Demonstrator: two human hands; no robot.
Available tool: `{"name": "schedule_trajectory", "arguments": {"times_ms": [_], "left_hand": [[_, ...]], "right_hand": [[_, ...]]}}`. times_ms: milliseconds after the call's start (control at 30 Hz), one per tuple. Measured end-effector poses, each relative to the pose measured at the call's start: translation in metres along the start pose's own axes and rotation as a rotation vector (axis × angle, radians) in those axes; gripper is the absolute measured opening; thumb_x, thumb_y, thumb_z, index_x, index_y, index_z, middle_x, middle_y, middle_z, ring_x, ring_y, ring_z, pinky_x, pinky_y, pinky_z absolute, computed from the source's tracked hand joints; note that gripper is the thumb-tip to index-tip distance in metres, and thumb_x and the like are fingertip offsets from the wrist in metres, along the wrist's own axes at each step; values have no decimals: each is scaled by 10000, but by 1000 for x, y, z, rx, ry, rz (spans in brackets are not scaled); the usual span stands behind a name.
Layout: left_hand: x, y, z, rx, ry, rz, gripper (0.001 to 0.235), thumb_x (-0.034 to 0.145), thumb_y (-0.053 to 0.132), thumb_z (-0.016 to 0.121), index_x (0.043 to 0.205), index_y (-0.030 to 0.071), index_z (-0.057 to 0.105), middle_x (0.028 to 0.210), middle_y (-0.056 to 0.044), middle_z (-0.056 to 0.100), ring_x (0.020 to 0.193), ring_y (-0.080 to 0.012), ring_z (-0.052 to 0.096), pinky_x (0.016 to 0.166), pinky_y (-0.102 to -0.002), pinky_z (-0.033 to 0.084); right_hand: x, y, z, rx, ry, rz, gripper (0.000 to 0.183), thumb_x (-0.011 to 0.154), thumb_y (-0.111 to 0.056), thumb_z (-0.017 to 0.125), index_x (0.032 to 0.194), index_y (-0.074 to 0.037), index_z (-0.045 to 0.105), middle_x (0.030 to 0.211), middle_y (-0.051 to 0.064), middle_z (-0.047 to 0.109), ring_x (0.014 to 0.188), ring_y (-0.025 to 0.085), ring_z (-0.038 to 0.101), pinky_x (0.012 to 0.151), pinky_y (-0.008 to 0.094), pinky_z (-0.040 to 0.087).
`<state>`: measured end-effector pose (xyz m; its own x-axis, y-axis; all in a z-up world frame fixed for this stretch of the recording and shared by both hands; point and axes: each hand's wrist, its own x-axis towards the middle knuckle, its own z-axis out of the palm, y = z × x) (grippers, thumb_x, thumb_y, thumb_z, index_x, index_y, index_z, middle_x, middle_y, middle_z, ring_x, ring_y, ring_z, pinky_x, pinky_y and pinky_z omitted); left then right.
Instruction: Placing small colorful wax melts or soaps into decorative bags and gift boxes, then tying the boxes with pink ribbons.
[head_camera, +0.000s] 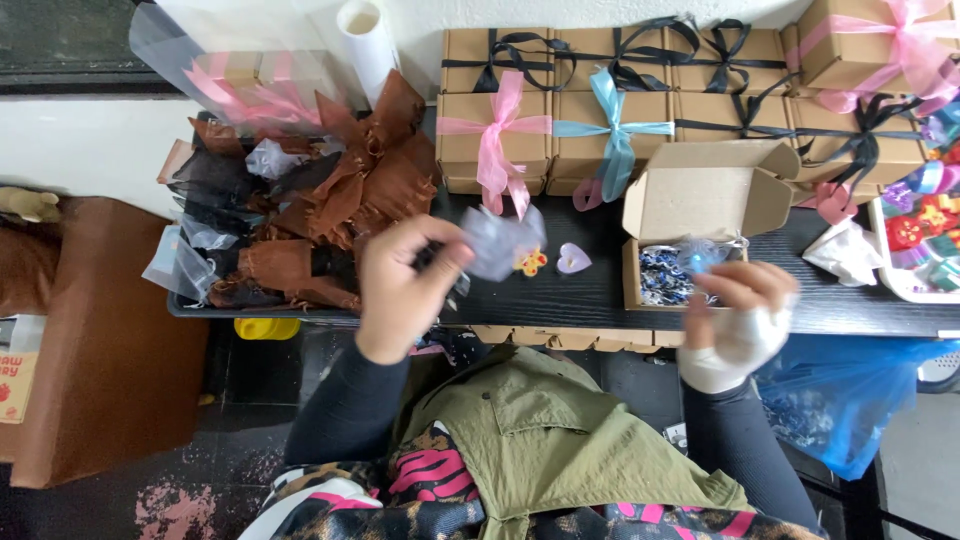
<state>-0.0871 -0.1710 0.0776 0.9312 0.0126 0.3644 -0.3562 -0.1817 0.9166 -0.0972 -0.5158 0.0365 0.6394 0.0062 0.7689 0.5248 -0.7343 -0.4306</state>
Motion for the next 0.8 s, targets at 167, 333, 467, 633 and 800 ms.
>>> {"name": "schedule_trajectory", "arguments": {"times_ms": [167,333,467,633,800], "left_hand": [[-17,16,45,-126,-138,-62,193,901,183,824,918,32,706,838,3,707,769,-53,625,713,-233,491],[-33,18,67,-324,-151,-193,197,905,179,809,893,36,675,838,6,685,728,-33,625,664,-215,493],[-43,17,75,-224,-13,-71,238,947,189,815,883,45,637,820,9,620,716,-35,519,669,-224,432],[-36,50,83,-62,-75,-126,220,887,190,833,810,37,693,733,13,644,647,-42,527,605,-231,410],[-29,80,84,69,-374,-277,253,825,245,832,798,35,694,711,28,688,595,-36,584,541,-230,441]], "right_hand": [[39,-52,11,763,-362,157,557,886,-207,806,1337,-85,503,1377,107,554,1239,242,581,1105,379,452],[10,-26,22,1234,-626,526,680,883,-10,790,1474,-81,462,1251,106,615,1198,198,593,1065,347,471],[10,-16,12,1407,-358,740,346,987,96,750,1258,-31,577,1054,123,631,1027,223,644,967,390,538],[48,-37,-14,1003,-336,560,306,963,-79,773,1221,-98,610,1179,82,610,1149,186,605,1033,373,503],[89,-58,-25,336,-539,-537,477,654,-440,859,1052,-222,712,1187,116,517,1144,349,521,975,498,453]]}}
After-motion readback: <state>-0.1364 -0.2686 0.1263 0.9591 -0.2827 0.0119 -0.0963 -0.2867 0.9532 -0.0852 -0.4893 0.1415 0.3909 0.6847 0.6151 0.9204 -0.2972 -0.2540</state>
